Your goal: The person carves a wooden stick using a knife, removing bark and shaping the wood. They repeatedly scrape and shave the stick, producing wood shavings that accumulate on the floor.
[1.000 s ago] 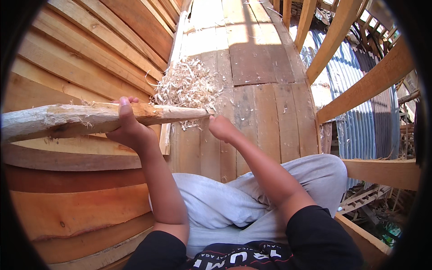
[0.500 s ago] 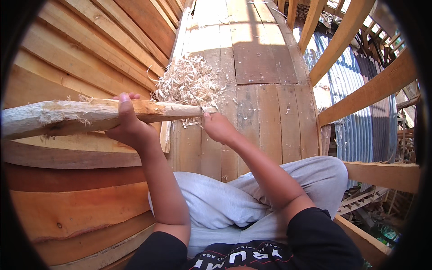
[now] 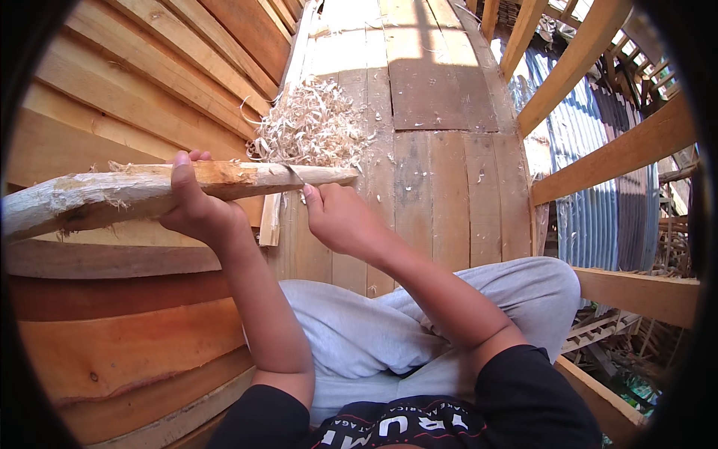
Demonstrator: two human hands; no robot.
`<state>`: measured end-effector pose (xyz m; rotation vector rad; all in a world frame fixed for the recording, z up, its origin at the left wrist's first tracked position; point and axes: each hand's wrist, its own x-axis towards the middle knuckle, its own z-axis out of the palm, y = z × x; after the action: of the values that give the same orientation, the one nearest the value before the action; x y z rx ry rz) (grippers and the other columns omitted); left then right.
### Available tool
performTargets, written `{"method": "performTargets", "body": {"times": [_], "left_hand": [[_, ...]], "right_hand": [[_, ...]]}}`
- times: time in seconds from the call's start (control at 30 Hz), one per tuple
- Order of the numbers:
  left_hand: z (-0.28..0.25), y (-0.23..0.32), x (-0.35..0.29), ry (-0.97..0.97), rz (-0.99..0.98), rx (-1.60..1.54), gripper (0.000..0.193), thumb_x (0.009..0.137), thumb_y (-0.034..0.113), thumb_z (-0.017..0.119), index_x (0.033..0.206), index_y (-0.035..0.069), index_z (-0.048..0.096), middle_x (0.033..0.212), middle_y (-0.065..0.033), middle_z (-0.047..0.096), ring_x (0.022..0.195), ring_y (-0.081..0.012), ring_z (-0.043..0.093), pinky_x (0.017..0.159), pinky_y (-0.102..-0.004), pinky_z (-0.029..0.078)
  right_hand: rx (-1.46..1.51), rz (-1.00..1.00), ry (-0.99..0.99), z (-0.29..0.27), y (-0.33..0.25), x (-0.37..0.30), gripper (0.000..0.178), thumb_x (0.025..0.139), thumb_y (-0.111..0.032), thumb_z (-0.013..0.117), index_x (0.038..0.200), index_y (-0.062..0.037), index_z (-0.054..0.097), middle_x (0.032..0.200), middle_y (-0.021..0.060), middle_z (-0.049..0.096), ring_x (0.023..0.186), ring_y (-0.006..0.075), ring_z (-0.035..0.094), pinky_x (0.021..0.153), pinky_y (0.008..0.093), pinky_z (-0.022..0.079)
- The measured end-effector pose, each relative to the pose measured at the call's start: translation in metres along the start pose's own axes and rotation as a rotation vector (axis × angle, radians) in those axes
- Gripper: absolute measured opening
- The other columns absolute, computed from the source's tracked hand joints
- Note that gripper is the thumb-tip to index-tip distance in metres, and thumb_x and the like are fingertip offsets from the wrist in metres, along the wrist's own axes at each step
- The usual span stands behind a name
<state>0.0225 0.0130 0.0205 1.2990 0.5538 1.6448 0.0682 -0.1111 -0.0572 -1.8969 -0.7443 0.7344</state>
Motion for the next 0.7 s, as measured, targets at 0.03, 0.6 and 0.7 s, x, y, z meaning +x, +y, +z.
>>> {"method": "performTargets", "body": {"times": [0.03,0.6,0.7], "left_hand": [[-0.002,-0.001,-0.001,-0.023,-0.002,-0.012,0.023,0.079,0.016,0.063,0.086,-0.005,0.058,0.080,-0.0106,0.058,0.075,-0.0191,0.057,0.073,-0.0342,0.049],[-0.013,-0.010,0.009,-0.110,-0.085,-0.073,0.029,0.075,0.021,0.063,0.093,0.001,0.051,0.083,-0.0098,0.054,0.078,-0.0224,0.055,0.075,-0.0359,0.048],[-0.014,-0.011,0.012,-0.166,-0.072,-0.176,0.022,0.073,0.017,0.061,0.088,0.004,0.051,0.078,-0.0080,0.051,0.072,-0.0199,0.055,0.070,-0.0337,0.048]], "right_hand": [[0.000,0.026,0.026,0.002,0.004,0.000,0.053,0.099,-0.031,0.035,0.084,0.0109,0.063,0.087,0.0343,0.063,0.086,0.0483,0.062,0.082,0.0529,0.048],[-0.001,0.285,-0.006,0.013,0.102,0.040,0.050,0.101,-0.032,0.033,0.089,0.0094,0.059,0.085,0.0308,0.063,0.084,0.0463,0.062,0.080,0.0495,0.047],[0.014,0.362,-0.047,0.006,0.106,0.043,0.049,0.101,-0.032,0.033,0.085,0.0075,0.058,0.081,0.0292,0.062,0.082,0.0447,0.062,0.078,0.0501,0.046]]}}
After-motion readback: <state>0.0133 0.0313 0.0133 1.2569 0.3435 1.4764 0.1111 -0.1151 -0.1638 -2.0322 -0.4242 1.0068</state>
